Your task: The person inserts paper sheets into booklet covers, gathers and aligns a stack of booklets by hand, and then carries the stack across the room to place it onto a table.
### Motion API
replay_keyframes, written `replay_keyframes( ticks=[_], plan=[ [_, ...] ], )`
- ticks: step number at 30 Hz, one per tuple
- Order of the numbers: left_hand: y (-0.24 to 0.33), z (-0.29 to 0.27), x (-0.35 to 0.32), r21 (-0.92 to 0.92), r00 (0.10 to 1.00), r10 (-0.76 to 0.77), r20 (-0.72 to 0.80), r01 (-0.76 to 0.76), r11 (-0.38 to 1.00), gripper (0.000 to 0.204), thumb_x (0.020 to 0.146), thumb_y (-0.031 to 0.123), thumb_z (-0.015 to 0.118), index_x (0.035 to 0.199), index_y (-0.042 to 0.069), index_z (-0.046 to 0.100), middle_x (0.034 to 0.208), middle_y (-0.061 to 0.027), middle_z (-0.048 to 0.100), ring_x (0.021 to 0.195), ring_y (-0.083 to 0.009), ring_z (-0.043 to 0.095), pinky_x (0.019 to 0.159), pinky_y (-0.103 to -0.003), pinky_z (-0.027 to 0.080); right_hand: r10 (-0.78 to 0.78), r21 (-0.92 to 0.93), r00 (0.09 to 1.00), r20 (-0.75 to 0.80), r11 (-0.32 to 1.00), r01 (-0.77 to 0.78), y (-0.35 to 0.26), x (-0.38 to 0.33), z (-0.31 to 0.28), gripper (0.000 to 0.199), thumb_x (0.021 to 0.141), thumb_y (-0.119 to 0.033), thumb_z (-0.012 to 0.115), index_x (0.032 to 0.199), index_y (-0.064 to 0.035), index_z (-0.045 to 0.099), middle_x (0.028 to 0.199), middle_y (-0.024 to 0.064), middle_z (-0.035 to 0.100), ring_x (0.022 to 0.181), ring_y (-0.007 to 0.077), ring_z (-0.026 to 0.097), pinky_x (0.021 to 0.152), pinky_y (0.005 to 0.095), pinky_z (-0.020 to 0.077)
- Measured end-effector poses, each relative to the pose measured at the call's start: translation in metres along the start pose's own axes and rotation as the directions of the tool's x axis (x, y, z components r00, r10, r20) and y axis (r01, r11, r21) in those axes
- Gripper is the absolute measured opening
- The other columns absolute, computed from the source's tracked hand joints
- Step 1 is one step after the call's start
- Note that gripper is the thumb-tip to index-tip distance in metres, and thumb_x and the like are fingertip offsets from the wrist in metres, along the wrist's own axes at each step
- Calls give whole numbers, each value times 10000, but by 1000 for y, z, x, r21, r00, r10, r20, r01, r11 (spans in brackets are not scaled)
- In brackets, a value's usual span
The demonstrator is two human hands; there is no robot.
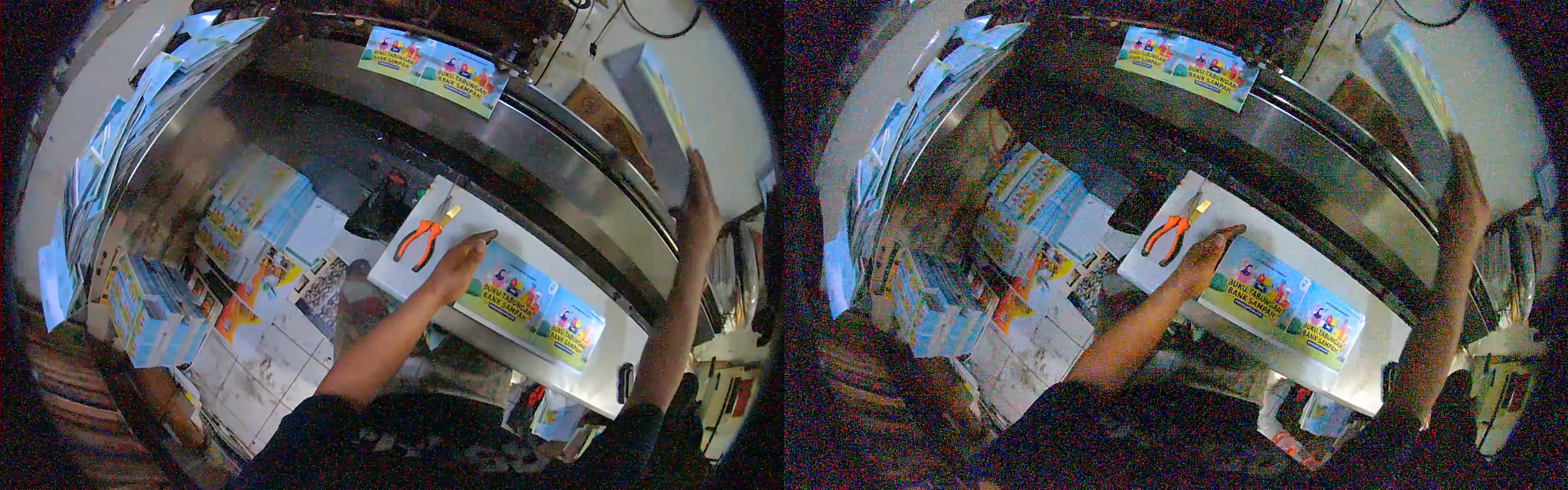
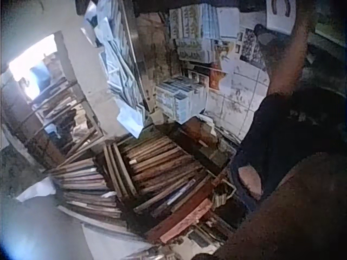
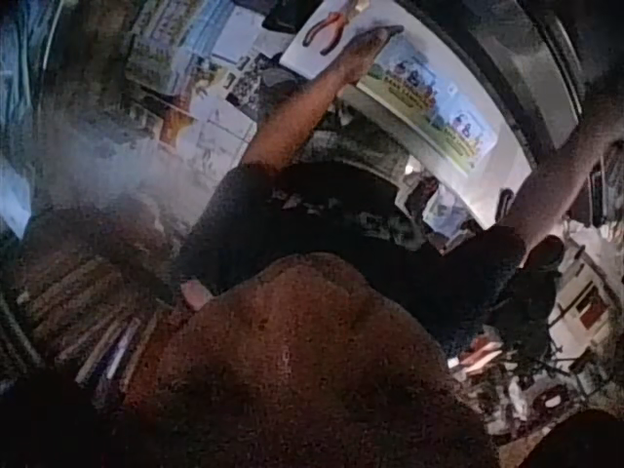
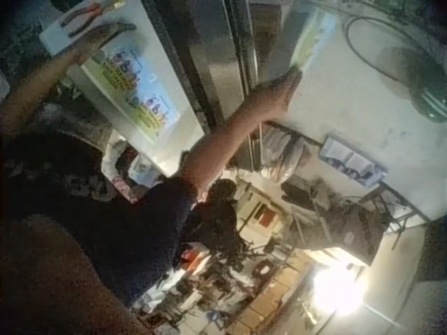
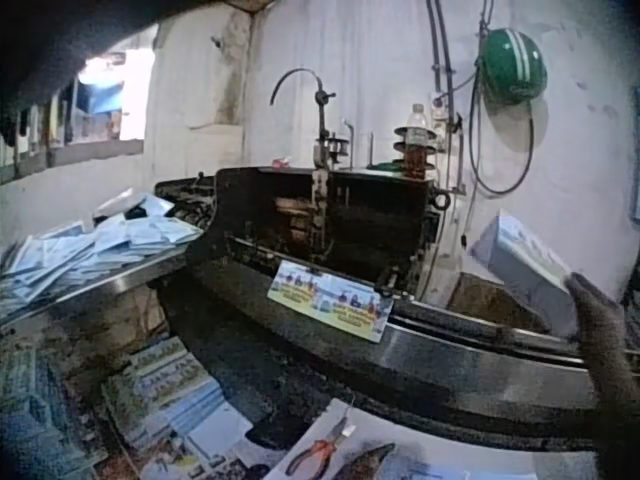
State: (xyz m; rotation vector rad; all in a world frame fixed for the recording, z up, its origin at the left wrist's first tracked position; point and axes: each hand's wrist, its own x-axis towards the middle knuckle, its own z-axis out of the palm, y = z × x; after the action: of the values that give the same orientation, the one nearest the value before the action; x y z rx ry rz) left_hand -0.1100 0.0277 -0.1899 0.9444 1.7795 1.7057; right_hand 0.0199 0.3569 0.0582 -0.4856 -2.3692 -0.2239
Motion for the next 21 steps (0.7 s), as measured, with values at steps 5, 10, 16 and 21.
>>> replay_keyframes(
  ticks=[5,10,16,21],
  plan=[
    [-4,-3,1,71,1000,27,-6,-26,997,636,984,515,188,1340,57,450,1343,-141,483,1243,-251,453,1061,-344,309,146,-304,872,467,953,3,-50,-25,72,497,863,2,430,1326,-169,490,1295,140,531,1133,327,547,980,426,418],
    [1,4,1,-215,1000,-6,-14,3,977,593,986,465,345,1309,-16,470,1324,-161,501,1259,-229,433,1068,-328,296,-65,-17,846,529,996,86,-52,-118,68,398,814,-116,584,1209,-92,550,1173,184,585,1003,370,593,852,462,485],
    [14,-1,7,-35,999,5,-44,-7,999,675,966,565,238,1305,35,485,1309,-142,518,1233,-248,470,1059,-339,308,-189,151,522,832,982,114,-138,-210,-13,753,734,-422,721,1319,-28,456,1436,187,347,1312,361,351,1013,433,404],
    [7,3,18,-106,1000,-26,16,28,994,547,992,442,353,1259,-6,518,1247,-146,566,1209,-223,485,1036,-317,340,-140,101,524,840,990,102,-146,-213,-15,728,731,-386,727,1312,-35,462,1429,193,358,1302,347,374,1014,427,403]
  ],
)
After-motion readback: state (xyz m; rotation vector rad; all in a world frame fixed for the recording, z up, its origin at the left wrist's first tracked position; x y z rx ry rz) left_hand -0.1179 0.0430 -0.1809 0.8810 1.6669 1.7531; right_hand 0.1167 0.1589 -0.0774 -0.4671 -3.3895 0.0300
